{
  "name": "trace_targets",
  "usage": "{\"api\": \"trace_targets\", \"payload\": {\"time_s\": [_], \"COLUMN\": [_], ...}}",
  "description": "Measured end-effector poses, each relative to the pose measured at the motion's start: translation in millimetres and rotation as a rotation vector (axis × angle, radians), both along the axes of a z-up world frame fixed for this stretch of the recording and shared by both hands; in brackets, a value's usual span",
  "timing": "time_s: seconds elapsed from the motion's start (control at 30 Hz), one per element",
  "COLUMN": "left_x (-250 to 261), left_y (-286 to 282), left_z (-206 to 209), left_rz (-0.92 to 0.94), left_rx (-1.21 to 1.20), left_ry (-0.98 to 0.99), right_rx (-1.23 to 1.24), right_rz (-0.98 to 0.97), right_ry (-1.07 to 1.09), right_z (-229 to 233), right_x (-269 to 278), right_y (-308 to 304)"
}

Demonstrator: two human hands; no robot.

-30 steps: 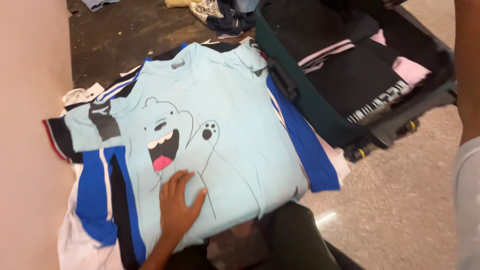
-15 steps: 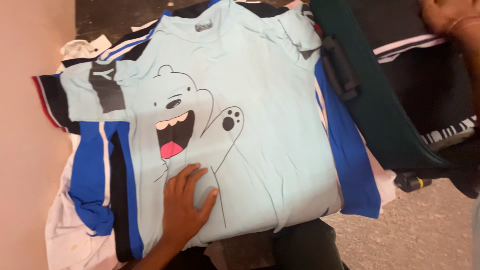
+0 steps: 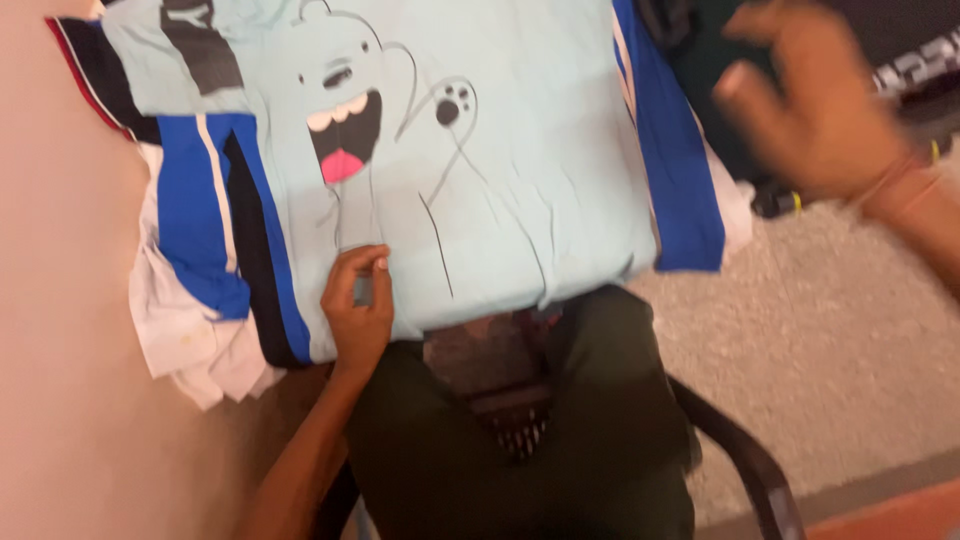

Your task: The person folds several items of clothing including a patterned top, a light blue t-shirt with a cartoon graphic, a black polo shirt, and a blue zip-up jacket, placing each folded item into a suitcase.

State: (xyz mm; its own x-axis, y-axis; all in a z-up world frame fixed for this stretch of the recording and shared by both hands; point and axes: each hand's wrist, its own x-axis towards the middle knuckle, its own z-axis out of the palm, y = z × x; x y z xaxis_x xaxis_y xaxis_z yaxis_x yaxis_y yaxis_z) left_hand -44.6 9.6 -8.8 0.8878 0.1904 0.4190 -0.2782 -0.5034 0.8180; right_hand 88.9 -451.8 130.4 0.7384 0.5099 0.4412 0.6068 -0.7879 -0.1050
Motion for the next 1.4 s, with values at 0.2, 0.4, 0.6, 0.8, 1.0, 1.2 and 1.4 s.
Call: {"api": "trace_targets", "payload": {"time_s": [0.2,0.4,0.6,0.8,1.0,1.2,1.4], "left_x": [-95.6,-114.2,-102.9,-95.3,-98.3,-99.2,-97.5], "left_y": [33.0,54.1,53.9,63.7,65.0,80.3,68.7], "left_z": [-16.4,-38.0,-62.7,-82.1,-69.8,-65.2,-82.8], "left_rz": [0.228,0.297,0.401,0.417,0.353,0.380,0.396], "left_rx": [0.016,-0.477,-0.566,-0.671,-0.707,-0.692,-0.598], "left_ry": [0.108,0.444,0.446,0.381,0.311,0.416,0.539], "right_rx": [0.541,0.922,0.964,0.963,1.042,1.382,1.528], "right_rz": [-0.232,-0.448,-0.424,-0.372,-0.308,-0.287,-0.351], "right_ry": [0.820,1.166,0.830,0.777,0.687,0.761,1.104], "right_z": [-104.6,-191.5,-206.7,-215.5,-219.9,-173.9,-154.1], "right_x": [-154.3,-145.8,-148.6,-142.9,-135.0,-139.9,-150.1], "right_y": [52.7,45.2,49.2,57.5,48.4,41.3,36.9]}}
